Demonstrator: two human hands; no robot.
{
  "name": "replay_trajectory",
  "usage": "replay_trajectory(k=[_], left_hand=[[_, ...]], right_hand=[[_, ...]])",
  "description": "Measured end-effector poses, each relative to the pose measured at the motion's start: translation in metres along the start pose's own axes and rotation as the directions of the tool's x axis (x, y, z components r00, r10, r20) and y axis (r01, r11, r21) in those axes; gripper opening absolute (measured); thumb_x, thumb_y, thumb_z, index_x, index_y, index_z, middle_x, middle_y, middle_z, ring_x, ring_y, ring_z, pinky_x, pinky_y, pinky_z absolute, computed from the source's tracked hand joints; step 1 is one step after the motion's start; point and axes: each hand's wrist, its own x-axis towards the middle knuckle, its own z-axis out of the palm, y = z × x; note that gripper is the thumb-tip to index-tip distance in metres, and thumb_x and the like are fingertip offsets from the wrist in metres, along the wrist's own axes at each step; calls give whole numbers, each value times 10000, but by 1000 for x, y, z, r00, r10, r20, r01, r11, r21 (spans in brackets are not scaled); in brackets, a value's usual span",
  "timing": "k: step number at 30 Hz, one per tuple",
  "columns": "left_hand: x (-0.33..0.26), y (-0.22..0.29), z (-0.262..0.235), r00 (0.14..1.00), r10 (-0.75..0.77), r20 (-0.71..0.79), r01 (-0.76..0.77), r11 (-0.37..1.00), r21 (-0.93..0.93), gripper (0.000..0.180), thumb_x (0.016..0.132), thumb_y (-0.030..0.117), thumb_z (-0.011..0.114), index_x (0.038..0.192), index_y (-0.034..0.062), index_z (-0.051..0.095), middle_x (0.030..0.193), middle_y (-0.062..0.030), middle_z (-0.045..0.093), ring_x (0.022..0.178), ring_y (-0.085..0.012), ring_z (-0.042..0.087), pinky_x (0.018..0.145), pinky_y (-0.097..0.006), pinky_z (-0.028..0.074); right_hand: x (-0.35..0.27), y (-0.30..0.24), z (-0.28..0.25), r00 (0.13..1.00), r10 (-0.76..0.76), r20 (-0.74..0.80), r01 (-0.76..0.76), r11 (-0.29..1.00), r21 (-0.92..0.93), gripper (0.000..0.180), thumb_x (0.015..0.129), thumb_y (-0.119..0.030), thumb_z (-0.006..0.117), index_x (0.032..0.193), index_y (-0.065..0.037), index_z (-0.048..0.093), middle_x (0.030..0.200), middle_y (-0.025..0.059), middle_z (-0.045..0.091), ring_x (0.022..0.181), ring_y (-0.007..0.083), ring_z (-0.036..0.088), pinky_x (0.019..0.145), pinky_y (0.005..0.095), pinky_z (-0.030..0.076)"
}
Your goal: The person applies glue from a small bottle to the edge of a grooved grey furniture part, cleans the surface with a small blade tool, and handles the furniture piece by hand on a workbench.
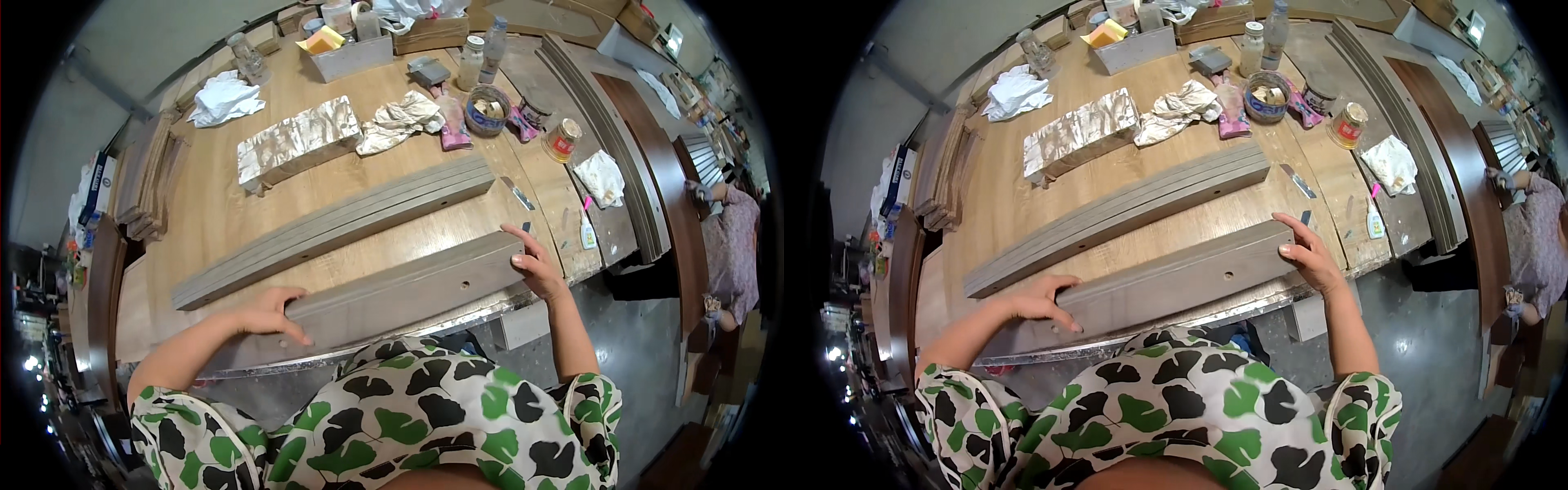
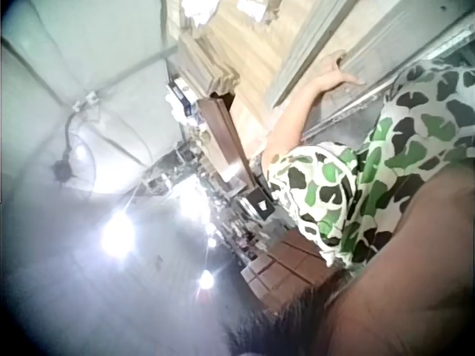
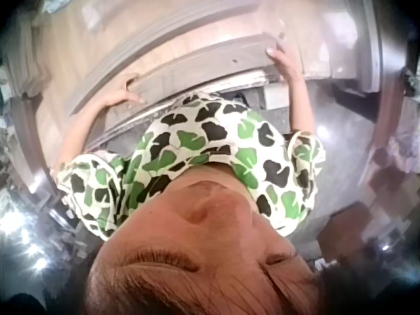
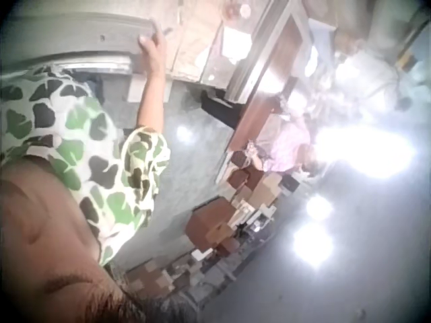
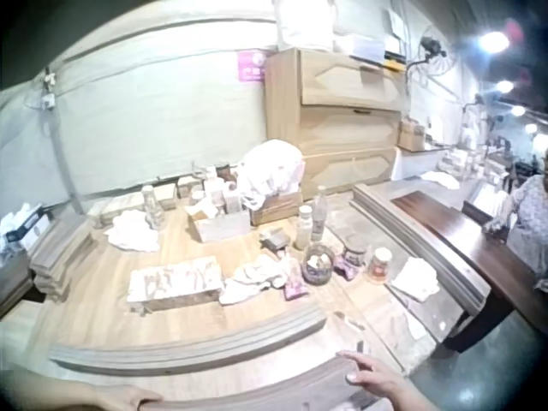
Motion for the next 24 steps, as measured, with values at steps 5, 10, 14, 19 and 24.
replay_trajectory(k=[5,10,14,19,24], left_hand=[[16,10,-7,914,205,-349,-31,896,444,936,514,453,860,1252,-18,531,1127,-241,598,1077,-396,562,921,-426,448],[33,-9,12,787,370,-494,-42,831,554,944,530,461,857,1272,-15,520,1114,-232,587,1053,-406,550,922,-447,437],[56,-15,25,651,532,-541,-37,734,678,901,532,435,840,1260,-1,537,1137,-197,567,1056,-370,536,925,-434,405],[57,-22,41,460,703,-543,12,606,795,943,543,429,831,1332,42,489,1353,-218,430,1232,-381,428,988,-530,312],[61,-24,17,633,474,-612,68,753,654,1184,499,599,828,1456,93,347,1491,-264,245,1369,-453,230,1125,-604,133]], right_hand=[[36,3,-12,995,-65,80,82,969,-233,951,580,-57,838,1435,-53,420,1310,84,524,1223,196,471,1061,291,325],[61,-19,-13,991,-49,126,85,951,-297,1000,500,15,866,1401,-79,442,1330,62,521,1264,209,454,1092,314,300],[77,-15,-30,991,-84,106,127,852,-508,1039,493,-3,873,1419,-99,413,1313,77,531,1246,236,467,1088,332,316],[77,-13,-25,987,-161,-24,76,587,-806,1087,483,-54,896,1438,-120,380,1366,165,495,1315,342,406,1099,400,333],[79,-28,-5,961,-257,102,197,376,-905,1057,533,-205,911,1434,-89,372,1413,209,429,1334,384,363,1104,436,323]])
